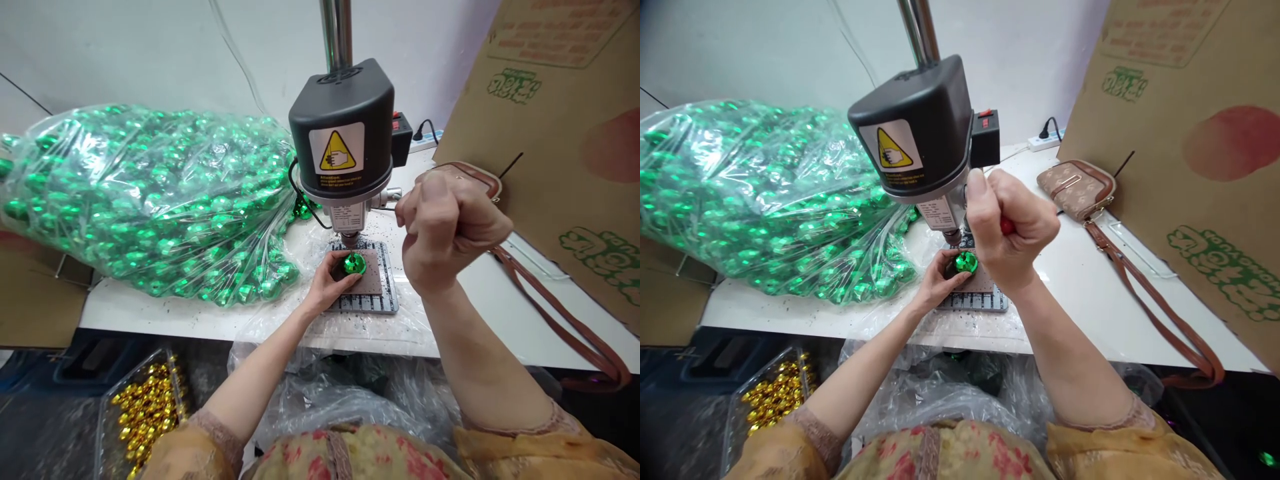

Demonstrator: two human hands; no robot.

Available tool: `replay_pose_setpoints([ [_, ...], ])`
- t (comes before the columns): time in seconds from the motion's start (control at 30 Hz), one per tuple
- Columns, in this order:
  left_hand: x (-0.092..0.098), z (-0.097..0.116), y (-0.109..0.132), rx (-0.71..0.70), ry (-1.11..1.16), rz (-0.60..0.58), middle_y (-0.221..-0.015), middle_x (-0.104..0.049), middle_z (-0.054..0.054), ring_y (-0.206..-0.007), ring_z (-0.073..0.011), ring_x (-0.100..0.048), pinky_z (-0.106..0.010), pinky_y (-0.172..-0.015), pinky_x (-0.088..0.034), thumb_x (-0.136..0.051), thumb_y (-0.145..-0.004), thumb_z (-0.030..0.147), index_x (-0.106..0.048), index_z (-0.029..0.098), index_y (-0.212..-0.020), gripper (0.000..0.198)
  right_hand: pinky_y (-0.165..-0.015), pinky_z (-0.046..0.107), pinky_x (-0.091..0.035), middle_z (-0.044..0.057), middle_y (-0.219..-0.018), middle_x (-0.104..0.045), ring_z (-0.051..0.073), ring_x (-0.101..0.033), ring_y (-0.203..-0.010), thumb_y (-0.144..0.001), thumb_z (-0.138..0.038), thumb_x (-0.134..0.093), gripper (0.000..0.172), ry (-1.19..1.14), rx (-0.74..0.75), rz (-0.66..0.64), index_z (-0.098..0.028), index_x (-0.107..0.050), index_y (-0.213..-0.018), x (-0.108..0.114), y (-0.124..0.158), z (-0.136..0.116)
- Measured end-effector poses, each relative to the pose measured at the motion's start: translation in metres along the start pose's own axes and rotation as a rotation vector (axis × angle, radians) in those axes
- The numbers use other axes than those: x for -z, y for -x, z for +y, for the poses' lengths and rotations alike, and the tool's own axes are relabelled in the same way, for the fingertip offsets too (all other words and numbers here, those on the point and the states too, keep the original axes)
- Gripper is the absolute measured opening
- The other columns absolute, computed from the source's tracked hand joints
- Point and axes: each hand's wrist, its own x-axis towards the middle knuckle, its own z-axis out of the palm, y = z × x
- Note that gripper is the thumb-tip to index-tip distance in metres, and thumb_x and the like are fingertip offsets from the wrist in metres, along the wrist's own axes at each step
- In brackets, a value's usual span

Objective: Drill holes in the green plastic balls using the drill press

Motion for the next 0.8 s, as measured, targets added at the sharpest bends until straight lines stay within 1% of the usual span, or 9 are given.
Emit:
replay_pose_setpoints([
  [0.13,0.0,-0.002,0.001,-0.004,-0.018,0.003,-0.117,-0.074,-0.009,-0.114,-0.0249,-0.069,-0.042,-0.105,-0.054,-0.091,-0.077,0.052,-0.064,0.02,-0.12,0.06,-0.048,0.029,-0.027,-0.006,-0.053,-0.025,0.005,-0.032,-0.046,-0.101,-0.032,-0.058,0.057,-0.049,0.015,0.003,-0.02,-0.021,-0.059,0.001,0.005,0.002],
  [0.23,0.0,-0.002,0.001,-0.01,-0.024,0.009,-0.115,-0.074,-0.009,-0.112,-0.0251,-0.07,-0.042,-0.104,-0.055,-0.091,-0.078,0.053,-0.064,0.02,-0.12,0.06,-0.047,0.031,-0.027,-0.006,-0.054,-0.026,0.006,-0.031,-0.046,-0.1,-0.029,-0.058,0.056,-0.082,0.018,-0.005,-0.021,-0.02,-0.06,0.003,0.007,0.004],
  [0.4,-0.001,0.0,0.001,-0.01,-0.017,0.009,-0.116,-0.074,-0.009,-0.113,-0.0253,-0.069,-0.043,-0.105,-0.054,-0.091,-0.078,0.052,-0.064,0.021,-0.12,0.059,-0.046,0.029,-0.025,-0.006,-0.054,-0.026,0.005,-0.029,-0.045,-0.099,-0.024,-0.058,0.054,-0.119,0.071,-0.008,-0.02,-0.019,-0.061,0.006,0.009,0.009],
  [0.57,-0.001,0.0,0.001,-0.007,-0.012,0.002,-0.117,-0.074,-0.009,-0.115,-0.0257,-0.069,-0.044,-0.106,-0.053,-0.09,-0.078,0.052,-0.065,0.021,-0.121,0.059,-0.045,0.029,-0.03,-0.006,-0.053,-0.026,0.006,-0.028,-0.045,-0.099,-0.025,-0.058,0.054,-0.094,0.108,-0.021,-0.021,-0.02,-0.061,0.009,0.014,0.012],
  [0.7,-0.001,0.0,0.001,-0.008,-0.013,0.003,-0.117,-0.074,-0.009,-0.114,-0.0256,-0.069,-0.043,-0.105,-0.054,-0.091,-0.078,0.051,-0.065,0.021,-0.12,0.058,-0.045,0.027,-0.032,-0.005,-0.053,-0.025,0.006,-0.027,-0.046,-0.098,-0.021,-0.057,0.052,-0.096,0.161,-0.02,-0.02,-0.02,-0.062,0.011,0.017,0.014],
  [0.8,-0.001,0.0,0.001,-0.005,-0.012,0.007,-0.117,-0.074,-0.009,-0.114,-0.0253,-0.069,-0.043,-0.105,-0.053,-0.091,-0.078,0.051,-0.065,0.021,-0.121,0.059,-0.045,0.026,-0.034,-0.006,-0.054,-0.027,0.005,-0.028,-0.047,-0.097,-0.019,-0.056,0.049,-0.115,0.177,-0.038,-0.02,-0.021,-0.063,0.013,0.018,0.015],
])
